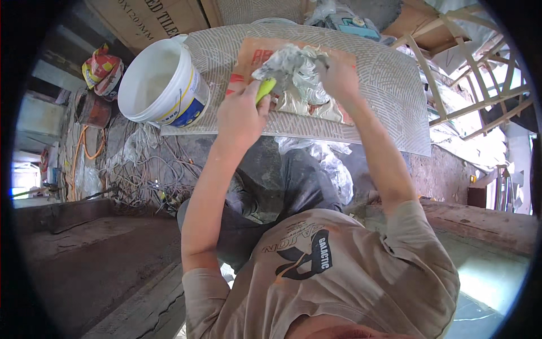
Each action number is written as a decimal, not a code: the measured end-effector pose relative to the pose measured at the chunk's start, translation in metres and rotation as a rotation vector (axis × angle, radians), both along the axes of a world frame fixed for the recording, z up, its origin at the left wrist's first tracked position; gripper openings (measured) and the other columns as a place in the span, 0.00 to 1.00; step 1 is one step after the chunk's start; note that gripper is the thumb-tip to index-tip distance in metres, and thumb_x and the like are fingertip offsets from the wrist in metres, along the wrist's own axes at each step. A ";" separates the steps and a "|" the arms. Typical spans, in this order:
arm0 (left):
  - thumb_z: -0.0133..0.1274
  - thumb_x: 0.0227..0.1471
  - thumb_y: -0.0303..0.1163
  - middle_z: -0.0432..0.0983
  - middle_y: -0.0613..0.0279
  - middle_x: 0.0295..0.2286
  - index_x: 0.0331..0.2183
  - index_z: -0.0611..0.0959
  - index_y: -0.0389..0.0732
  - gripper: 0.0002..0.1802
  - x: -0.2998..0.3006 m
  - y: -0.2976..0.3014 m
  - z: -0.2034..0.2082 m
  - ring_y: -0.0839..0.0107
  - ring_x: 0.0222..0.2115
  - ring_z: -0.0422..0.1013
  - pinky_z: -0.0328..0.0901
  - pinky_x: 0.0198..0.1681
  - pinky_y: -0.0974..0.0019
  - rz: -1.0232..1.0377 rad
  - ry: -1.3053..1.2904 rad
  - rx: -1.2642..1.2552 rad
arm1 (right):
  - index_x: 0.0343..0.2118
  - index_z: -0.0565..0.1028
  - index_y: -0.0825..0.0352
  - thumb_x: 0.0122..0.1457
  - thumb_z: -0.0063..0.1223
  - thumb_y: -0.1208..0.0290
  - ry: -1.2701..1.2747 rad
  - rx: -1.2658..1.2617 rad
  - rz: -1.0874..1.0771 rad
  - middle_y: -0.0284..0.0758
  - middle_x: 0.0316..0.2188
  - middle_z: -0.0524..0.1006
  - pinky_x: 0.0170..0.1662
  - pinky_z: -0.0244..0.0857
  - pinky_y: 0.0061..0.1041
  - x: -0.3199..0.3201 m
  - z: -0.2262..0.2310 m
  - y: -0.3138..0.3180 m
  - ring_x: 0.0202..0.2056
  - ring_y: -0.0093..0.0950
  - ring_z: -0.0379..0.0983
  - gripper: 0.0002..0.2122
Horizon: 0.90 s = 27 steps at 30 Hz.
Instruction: Mixing putty in a bucket and spreading it onto a board using a putty knife.
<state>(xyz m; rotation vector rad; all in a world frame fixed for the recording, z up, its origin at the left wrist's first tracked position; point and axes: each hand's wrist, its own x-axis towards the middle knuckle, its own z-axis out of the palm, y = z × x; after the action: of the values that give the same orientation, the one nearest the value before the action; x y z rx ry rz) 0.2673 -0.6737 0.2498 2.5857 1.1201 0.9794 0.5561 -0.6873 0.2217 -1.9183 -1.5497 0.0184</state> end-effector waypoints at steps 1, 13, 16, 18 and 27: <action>0.57 0.58 0.39 0.81 0.47 0.26 0.46 0.80 0.40 0.17 -0.001 -0.001 0.006 0.46 0.29 0.79 0.72 0.34 0.45 -0.011 -0.002 -0.003 | 0.43 0.80 0.61 0.66 0.48 0.58 0.066 0.045 0.006 0.48 0.32 0.82 0.36 0.73 0.48 0.018 -0.003 0.001 0.33 0.52 0.79 0.14; 0.57 0.59 0.41 0.81 0.38 0.32 0.48 0.82 0.38 0.20 -0.031 0.024 0.020 0.41 0.35 0.78 0.70 0.38 0.46 0.137 -0.066 -0.179 | 0.34 0.78 0.66 0.68 0.50 0.54 0.585 -0.476 -0.146 0.32 0.23 0.74 0.24 0.64 0.31 0.147 -0.093 -0.103 0.22 0.23 0.68 0.18; 0.56 0.59 0.41 0.81 0.38 0.33 0.48 0.83 0.38 0.21 -0.027 0.028 0.016 0.40 0.36 0.78 0.71 0.39 0.46 0.130 -0.086 -0.210 | 0.35 0.79 0.71 0.67 0.50 0.52 0.091 -0.391 -0.072 0.37 0.24 0.77 0.28 0.67 0.35 0.166 -0.124 -0.108 0.25 0.29 0.73 0.21; 0.56 0.59 0.41 0.81 0.38 0.33 0.48 0.83 0.38 0.21 -0.031 0.029 0.016 0.40 0.36 0.78 0.71 0.39 0.46 0.132 -0.084 -0.213 | 0.37 0.80 0.73 0.66 0.50 0.51 -0.033 -0.554 -0.007 0.44 0.28 0.79 0.33 0.68 0.40 0.180 -0.127 -0.118 0.30 0.35 0.77 0.23; 0.56 0.59 0.42 0.81 0.39 0.32 0.48 0.82 0.38 0.21 -0.050 0.041 0.006 0.40 0.35 0.78 0.70 0.39 0.45 0.194 -0.109 -0.175 | 0.43 0.82 0.71 0.63 0.51 0.49 -0.070 -0.811 -0.175 0.56 0.41 0.81 0.47 0.70 0.45 0.196 -0.092 -0.141 0.44 0.52 0.79 0.25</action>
<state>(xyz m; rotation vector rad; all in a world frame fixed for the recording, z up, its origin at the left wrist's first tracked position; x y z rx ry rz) 0.2173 -0.6330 0.2561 2.2923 1.3797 0.9985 0.7518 -0.8280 0.1293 -2.6873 -1.5400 0.5900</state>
